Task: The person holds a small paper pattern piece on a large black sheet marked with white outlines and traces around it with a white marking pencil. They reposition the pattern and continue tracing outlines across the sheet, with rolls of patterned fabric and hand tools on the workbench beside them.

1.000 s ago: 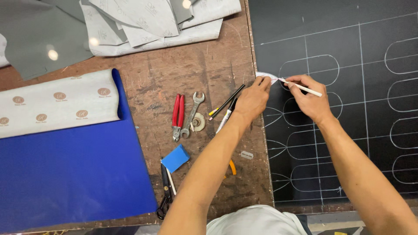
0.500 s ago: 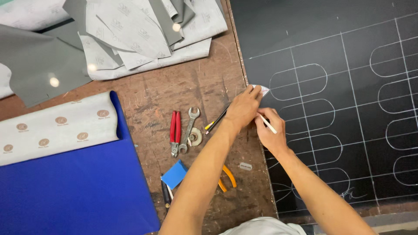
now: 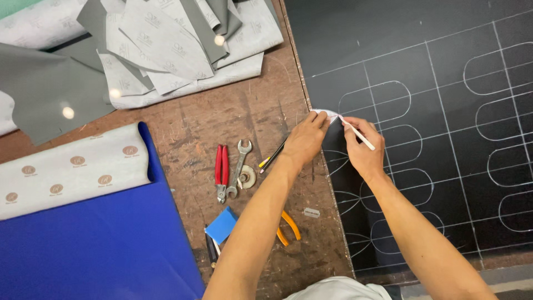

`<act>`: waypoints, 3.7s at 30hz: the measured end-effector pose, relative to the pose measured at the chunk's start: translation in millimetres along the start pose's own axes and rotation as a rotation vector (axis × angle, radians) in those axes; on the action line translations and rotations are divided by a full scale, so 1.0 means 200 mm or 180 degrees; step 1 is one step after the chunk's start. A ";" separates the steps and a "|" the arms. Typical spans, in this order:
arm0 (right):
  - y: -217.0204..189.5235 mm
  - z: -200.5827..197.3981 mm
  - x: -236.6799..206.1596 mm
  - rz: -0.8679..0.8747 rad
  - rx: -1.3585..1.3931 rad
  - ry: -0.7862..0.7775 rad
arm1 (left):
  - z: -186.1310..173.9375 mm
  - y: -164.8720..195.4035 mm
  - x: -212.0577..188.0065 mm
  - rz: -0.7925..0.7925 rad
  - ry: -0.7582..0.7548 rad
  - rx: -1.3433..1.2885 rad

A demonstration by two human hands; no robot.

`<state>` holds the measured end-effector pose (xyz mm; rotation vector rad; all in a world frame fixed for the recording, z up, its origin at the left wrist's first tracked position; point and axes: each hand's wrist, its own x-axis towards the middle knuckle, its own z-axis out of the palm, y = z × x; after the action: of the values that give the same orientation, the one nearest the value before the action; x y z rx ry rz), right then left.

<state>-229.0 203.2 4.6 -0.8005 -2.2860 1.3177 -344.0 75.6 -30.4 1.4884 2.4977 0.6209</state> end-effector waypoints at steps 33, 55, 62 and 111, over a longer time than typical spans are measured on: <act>0.06 -0.05 0.20 -0.0276 -0.0421 -0.0842 | 0.01 0.00 -0.02 -0.0626 0.0103 -0.0607; 0.03 0.02 -0.01 -0.0501 -0.0426 -0.0245 | 0.07 -0.01 -0.02 -0.0512 0.0214 -0.0494; 0.00 -0.14 -0.18 0.0332 0.0710 -0.0732 | 0.10 -0.01 0.00 0.0085 0.0224 0.0634; 1.18 -2.37 -0.96 -0.0002 -0.0204 -0.0190 | 1.11 2.59 0.08 -0.0207 -0.0141 -0.0368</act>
<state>259.5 483.2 21.2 -0.7913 -2.3856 1.2905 139.5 364.1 -4.1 1.3597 2.4219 0.7002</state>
